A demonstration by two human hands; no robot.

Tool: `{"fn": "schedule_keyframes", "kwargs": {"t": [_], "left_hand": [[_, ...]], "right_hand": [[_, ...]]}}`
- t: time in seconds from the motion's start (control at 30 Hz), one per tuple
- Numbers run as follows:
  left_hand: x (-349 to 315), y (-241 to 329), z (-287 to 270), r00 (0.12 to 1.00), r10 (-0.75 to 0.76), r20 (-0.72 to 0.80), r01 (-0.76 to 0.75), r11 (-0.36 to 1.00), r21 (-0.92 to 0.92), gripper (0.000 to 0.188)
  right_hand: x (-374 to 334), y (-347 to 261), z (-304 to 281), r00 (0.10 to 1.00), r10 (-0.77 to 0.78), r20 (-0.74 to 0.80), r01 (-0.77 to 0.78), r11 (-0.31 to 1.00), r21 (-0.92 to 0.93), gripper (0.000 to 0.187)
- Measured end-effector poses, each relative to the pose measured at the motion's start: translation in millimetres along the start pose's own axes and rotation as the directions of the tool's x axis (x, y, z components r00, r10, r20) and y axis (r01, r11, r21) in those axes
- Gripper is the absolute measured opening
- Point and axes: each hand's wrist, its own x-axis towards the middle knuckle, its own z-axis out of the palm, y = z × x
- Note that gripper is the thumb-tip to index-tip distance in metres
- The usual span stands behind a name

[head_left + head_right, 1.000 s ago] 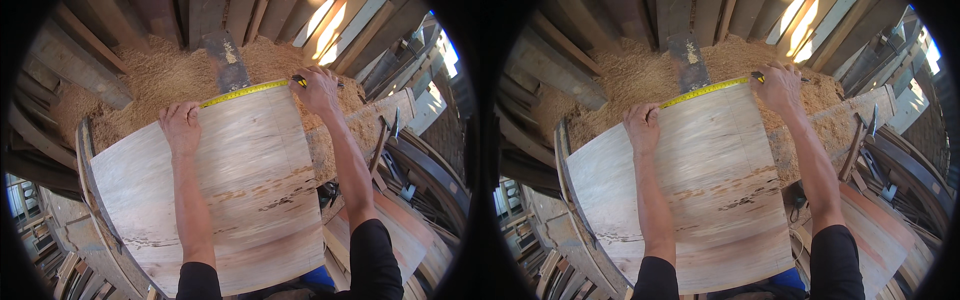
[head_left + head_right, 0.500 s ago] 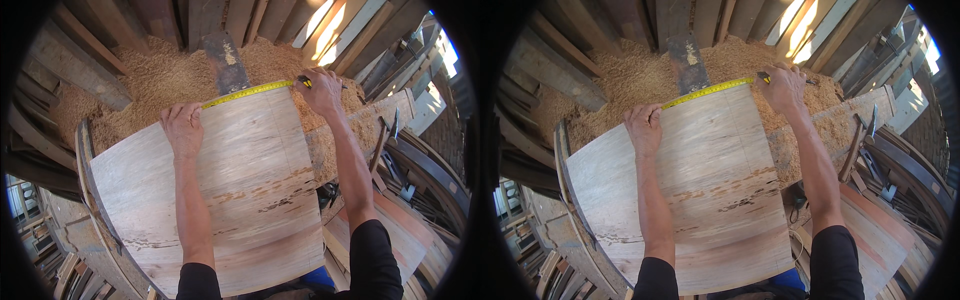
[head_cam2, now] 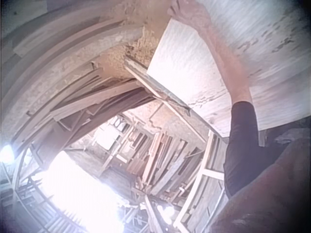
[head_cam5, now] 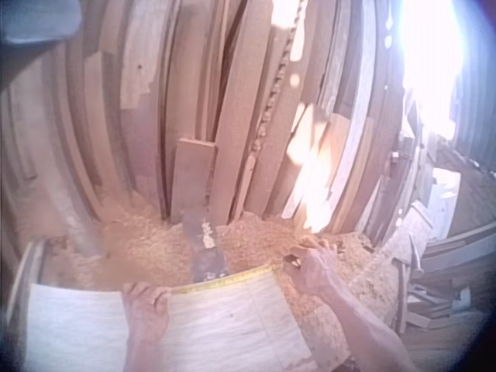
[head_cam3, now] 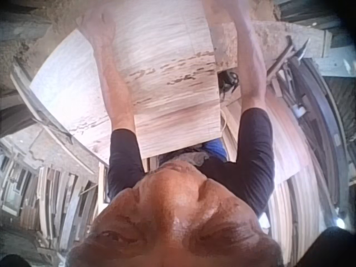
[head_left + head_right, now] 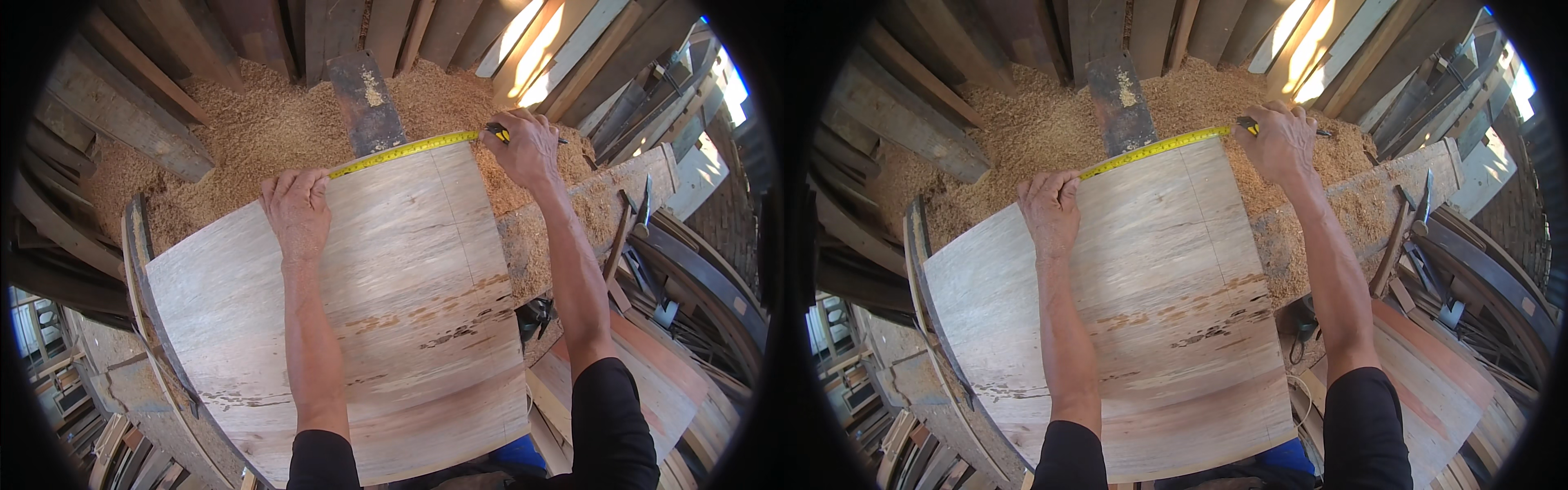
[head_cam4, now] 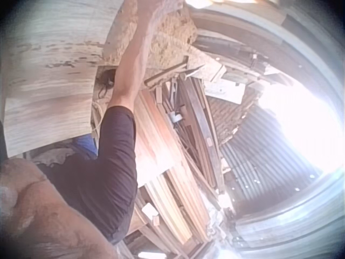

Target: The person measures a wooden board using a tape measure and marks it with a pencil, using a metal square and a wooden strip as guides.

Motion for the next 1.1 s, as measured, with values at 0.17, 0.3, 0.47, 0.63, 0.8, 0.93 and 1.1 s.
{"fn": "schedule_keyframes", "kwargs": {"t": [0.17,0.3,0.47,0.63,0.8,0.93,1.1], "left_hand": [[0,2,0,1.000,-0.001,0.003,0.001,1.000,-0.002,0.011],[1,1,0,1.000,0.024,-0.003,-0.024,1.000,0.018,0.011],[2,1,0,0.999,0.045,0.009,-0.046,0.997,0.066,0.010],[2,1,2,0.999,0.031,0.029,-0.034,0.996,0.086,0.011],[3,2,2,0.999,0.024,0.034,-0.026,0.997,0.071,0.011],[3,0,2,0.999,0.018,0.037,-0.021,0.997,0.077,0.010],[3,2,3,0.999,0.016,0.035,-0.018,0.997,0.070,0.009]], "right_hand": [[0,-1,-1,1.000,0.001,0.009,-0.001,1.000,-0.013,0.034],[1,0,-2,1.000,-0.005,0.011,0.005,1.000,-0.011,0.034],[12,0,-9,0.999,-0.035,0.023,0.035,0.999,-0.022,0.032],[49,7,-20,0.912,0.014,0.410,-0.045,0.997,0.066,0.035],[80,17,-19,0.768,-0.004,0.641,-0.057,0.996,0.075,0.039],[88,23,-15,0.751,-0.076,0.655,0.034,0.996,0.077,0.043],[86,35,-8,0.751,-0.142,0.645,0.016,0.980,0.197,0.048]]}}
